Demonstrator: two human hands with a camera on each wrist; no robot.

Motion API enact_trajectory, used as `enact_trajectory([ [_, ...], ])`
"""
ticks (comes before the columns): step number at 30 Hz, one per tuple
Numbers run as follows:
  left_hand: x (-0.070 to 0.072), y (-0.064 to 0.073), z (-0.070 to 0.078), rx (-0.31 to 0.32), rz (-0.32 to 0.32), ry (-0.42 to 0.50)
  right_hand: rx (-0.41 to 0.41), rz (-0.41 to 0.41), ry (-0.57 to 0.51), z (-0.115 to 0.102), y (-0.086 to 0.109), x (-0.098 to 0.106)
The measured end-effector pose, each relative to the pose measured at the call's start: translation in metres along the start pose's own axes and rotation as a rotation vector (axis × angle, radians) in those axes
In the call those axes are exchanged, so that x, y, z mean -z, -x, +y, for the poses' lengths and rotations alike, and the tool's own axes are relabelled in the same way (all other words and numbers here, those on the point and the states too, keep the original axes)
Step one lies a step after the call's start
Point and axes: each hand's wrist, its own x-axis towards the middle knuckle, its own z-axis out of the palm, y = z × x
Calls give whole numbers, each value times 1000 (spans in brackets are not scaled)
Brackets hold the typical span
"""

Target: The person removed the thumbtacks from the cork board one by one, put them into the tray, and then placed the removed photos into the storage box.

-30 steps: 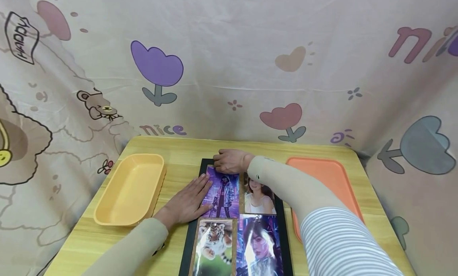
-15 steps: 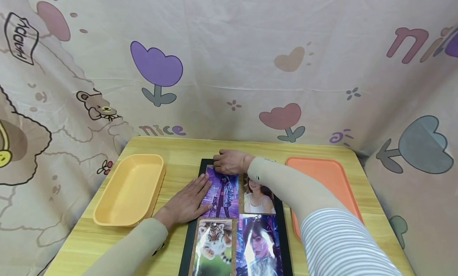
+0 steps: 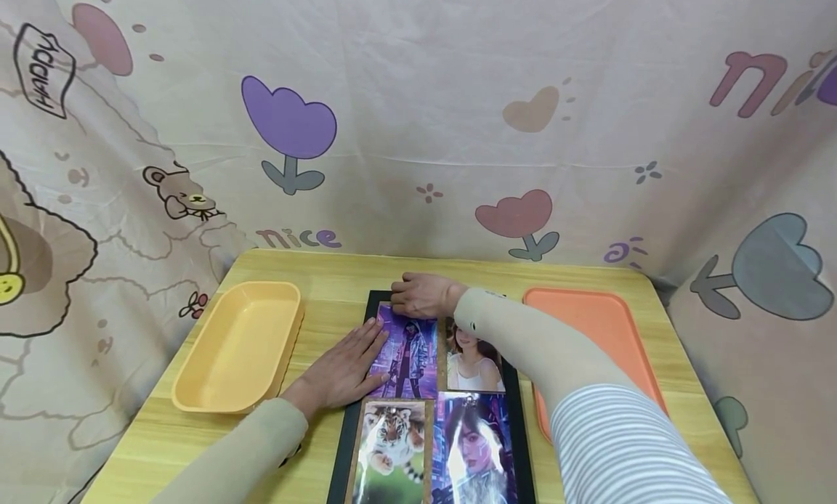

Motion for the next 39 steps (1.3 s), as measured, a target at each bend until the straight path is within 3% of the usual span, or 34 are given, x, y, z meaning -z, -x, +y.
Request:
enact_trajectory([
  [6,-1,-3,2,-1,-7,1,-11,-7,40,0,3,0],
  [13,-3,-4,3,-5,-3,-1,-25,-56,8,-4,2,0],
  [30,1,-1,-6,-14,49,-33,-51,-25,29,-7,0,3],
  [39,-2,-4,-6,-9,50,-37,-122,-102,26,-10,-4,2],
])
